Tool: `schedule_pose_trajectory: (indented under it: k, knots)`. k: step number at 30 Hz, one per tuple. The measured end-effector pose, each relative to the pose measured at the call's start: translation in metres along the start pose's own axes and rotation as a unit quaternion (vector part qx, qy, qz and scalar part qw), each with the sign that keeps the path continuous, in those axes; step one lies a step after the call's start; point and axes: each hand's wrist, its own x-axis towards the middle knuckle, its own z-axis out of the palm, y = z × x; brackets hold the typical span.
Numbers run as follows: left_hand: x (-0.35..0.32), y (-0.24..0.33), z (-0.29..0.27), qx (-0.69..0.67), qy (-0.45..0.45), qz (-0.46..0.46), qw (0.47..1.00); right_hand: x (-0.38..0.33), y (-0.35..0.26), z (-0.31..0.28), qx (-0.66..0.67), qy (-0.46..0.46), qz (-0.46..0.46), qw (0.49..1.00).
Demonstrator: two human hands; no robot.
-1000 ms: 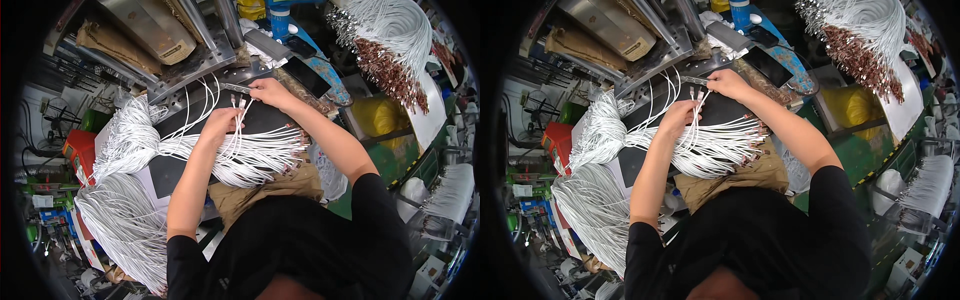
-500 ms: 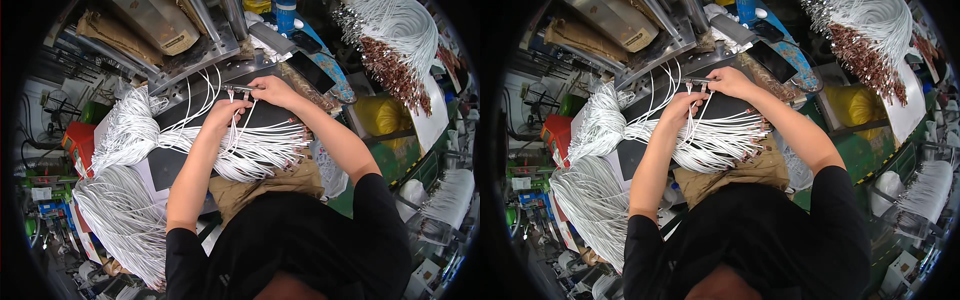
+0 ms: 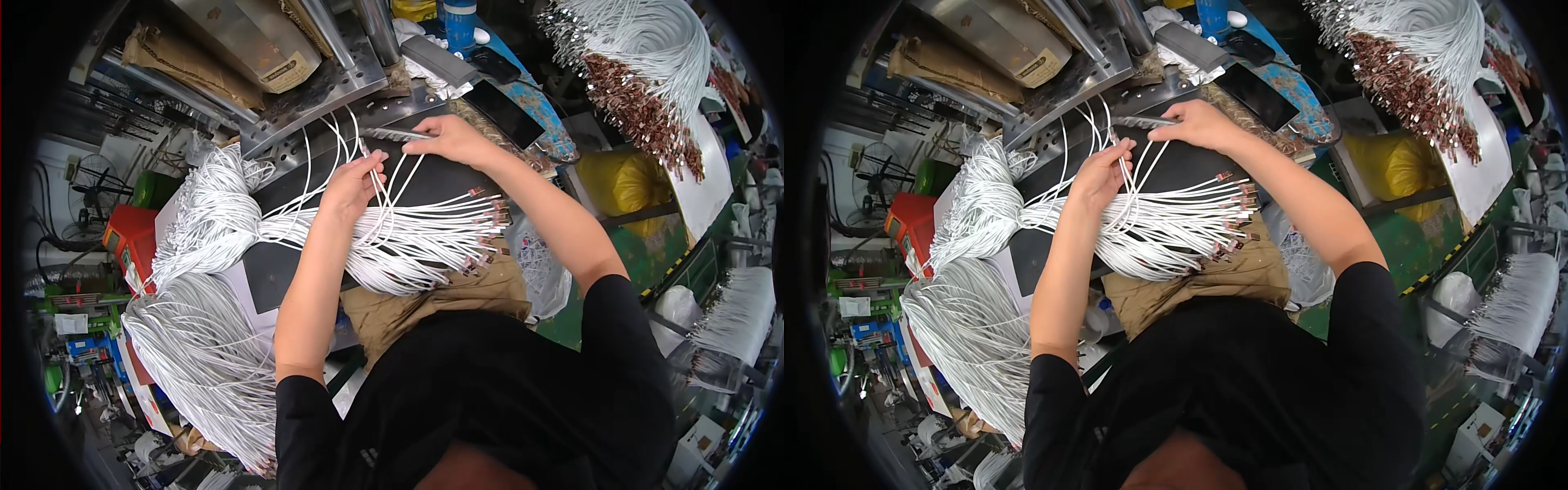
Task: Arranging and inserting bundles of white cables into an assembly fixture for processing.
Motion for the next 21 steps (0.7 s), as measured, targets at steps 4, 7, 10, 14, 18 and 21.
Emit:
schedule_pose_trajectory:
  k: [4, 7, 10, 14, 18, 21]
  knots:
    - [0.003, 0.002, -0.01, 0.03, -0.09, -0.033, 0.995, -0.009, -0.009, -0.007, 0.045, 0.006, 0.058, 0.997]
    - [0.001, 0.008, 0.001, 0.101, -0.142, -0.07, 0.982, -0.012, -0.007, -0.006, 0.084, -0.005, 0.028, 0.996]
    - [-0.003, 0.012, 0.01, 0.164, -0.128, -0.067, 0.976, -0.018, -0.01, -0.006, 0.029, -0.042, -0.005, 0.999]
    - [-0.005, 0.013, 0.014, 0.175, -0.113, -0.073, 0.975, -0.019, -0.009, -0.005, 0.031, -0.047, -0.019, 0.998]
    - [-0.002, 0.013, 0.01, 0.155, -0.139, -0.082, 0.975, -0.015, -0.003, -0.006, 0.025, -0.012, 0.007, 1.0]
    - [0.0, 0.013, 0.008, 0.15, -0.14, -0.08, 0.975, -0.017, -0.01, -0.007, 0.047, -0.038, -0.009, 0.998]
